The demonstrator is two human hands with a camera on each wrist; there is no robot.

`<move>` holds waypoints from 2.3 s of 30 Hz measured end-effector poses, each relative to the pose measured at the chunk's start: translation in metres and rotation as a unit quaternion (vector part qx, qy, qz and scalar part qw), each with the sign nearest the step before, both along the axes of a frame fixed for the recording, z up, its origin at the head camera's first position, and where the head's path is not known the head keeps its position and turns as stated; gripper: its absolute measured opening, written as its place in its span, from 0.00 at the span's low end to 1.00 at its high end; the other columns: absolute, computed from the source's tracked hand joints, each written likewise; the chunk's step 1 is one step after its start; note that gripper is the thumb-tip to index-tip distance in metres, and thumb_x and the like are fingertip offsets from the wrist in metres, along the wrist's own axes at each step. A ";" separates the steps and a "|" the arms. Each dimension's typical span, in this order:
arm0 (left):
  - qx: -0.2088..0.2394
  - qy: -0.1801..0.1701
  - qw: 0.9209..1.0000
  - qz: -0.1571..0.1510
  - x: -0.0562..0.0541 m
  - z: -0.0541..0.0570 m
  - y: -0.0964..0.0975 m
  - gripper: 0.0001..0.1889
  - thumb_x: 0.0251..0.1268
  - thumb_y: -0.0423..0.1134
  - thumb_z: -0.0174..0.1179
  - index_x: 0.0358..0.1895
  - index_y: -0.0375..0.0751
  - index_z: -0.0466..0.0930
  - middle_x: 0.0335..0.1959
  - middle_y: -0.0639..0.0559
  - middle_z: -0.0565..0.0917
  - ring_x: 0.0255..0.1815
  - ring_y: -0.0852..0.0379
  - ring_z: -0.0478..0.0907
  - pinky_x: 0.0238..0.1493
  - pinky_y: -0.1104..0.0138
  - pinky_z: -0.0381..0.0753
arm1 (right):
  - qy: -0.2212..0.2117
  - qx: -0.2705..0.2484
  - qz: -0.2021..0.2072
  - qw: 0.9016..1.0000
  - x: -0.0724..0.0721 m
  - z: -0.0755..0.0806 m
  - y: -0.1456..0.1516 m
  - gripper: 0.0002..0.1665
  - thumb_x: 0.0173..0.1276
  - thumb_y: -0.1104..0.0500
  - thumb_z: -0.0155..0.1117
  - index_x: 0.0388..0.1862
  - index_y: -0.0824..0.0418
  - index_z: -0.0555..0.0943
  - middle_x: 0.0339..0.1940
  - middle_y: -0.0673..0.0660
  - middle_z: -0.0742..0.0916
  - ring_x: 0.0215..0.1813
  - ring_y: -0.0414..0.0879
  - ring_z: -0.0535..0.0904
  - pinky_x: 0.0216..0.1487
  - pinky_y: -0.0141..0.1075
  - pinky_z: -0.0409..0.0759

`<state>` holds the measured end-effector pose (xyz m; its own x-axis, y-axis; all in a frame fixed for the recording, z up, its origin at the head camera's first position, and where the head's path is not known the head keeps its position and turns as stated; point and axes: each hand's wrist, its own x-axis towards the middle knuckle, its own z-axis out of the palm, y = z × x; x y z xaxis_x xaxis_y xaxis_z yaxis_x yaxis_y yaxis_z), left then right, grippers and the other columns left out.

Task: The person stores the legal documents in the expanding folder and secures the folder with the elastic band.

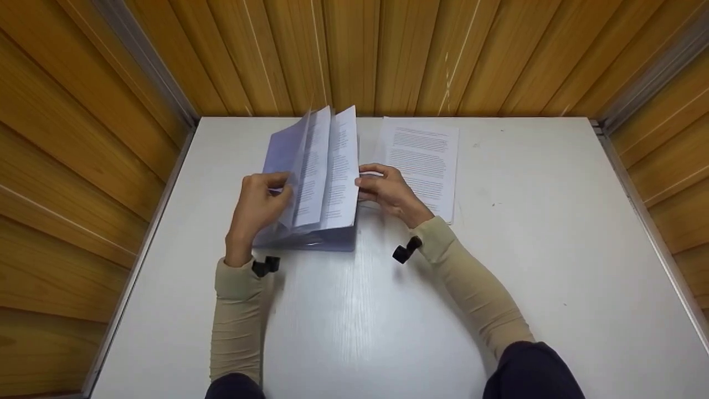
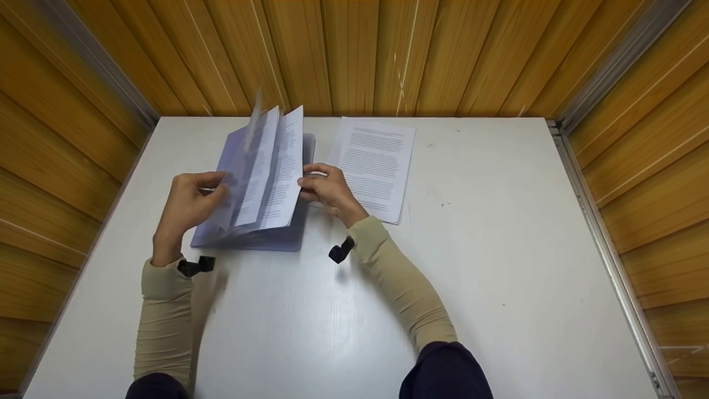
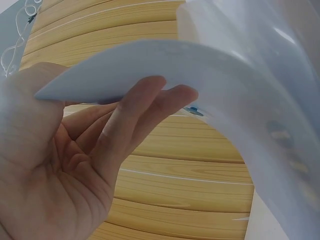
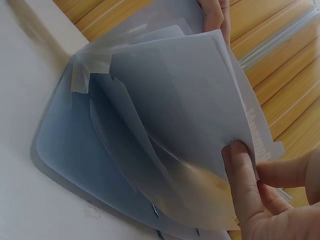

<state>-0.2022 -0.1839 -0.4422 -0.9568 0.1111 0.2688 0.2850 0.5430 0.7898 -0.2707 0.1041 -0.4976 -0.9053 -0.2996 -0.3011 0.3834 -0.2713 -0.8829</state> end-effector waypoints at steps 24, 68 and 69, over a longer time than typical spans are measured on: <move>-0.005 0.005 1.000 0.003 0.000 -0.001 0.001 0.17 0.68 0.28 0.59 0.57 0.27 0.88 0.52 0.32 0.90 0.50 0.40 0.91 0.48 0.51 0.90 | 0.024 0.054 0.012 0.998 0.002 0.003 -0.019 0.23 0.72 0.73 0.67 0.64 0.69 0.79 0.45 0.58 0.91 0.41 0.45 0.90 0.52 0.43 0.90; -0.006 0.008 1.000 0.000 -0.003 -0.004 0.005 0.17 0.68 0.28 0.59 0.57 0.26 0.87 0.53 0.31 0.89 0.50 0.40 0.91 0.48 0.47 0.90 | 0.060 0.118 -0.019 0.991 0.004 0.006 -0.057 0.20 0.68 0.75 0.67 0.59 0.75 0.82 0.41 0.60 0.90 0.38 0.44 0.88 0.49 0.43 0.91; -0.006 0.008 1.000 0.000 -0.003 -0.003 0.005 0.17 0.68 0.28 0.59 0.57 0.26 0.87 0.53 0.31 0.89 0.50 0.40 0.91 0.48 0.47 0.90 | 0.061 0.118 -0.020 0.991 0.004 0.006 -0.058 0.20 0.68 0.75 0.67 0.59 0.75 0.82 0.41 0.60 0.90 0.38 0.44 0.88 0.50 0.44 0.91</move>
<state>-0.2049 -0.1786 -0.4455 -0.9523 0.1138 0.2833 0.2977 0.5520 0.7789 -0.2666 0.0463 -0.4920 -0.9491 -0.1963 -0.2465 0.2632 -0.0639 -0.9626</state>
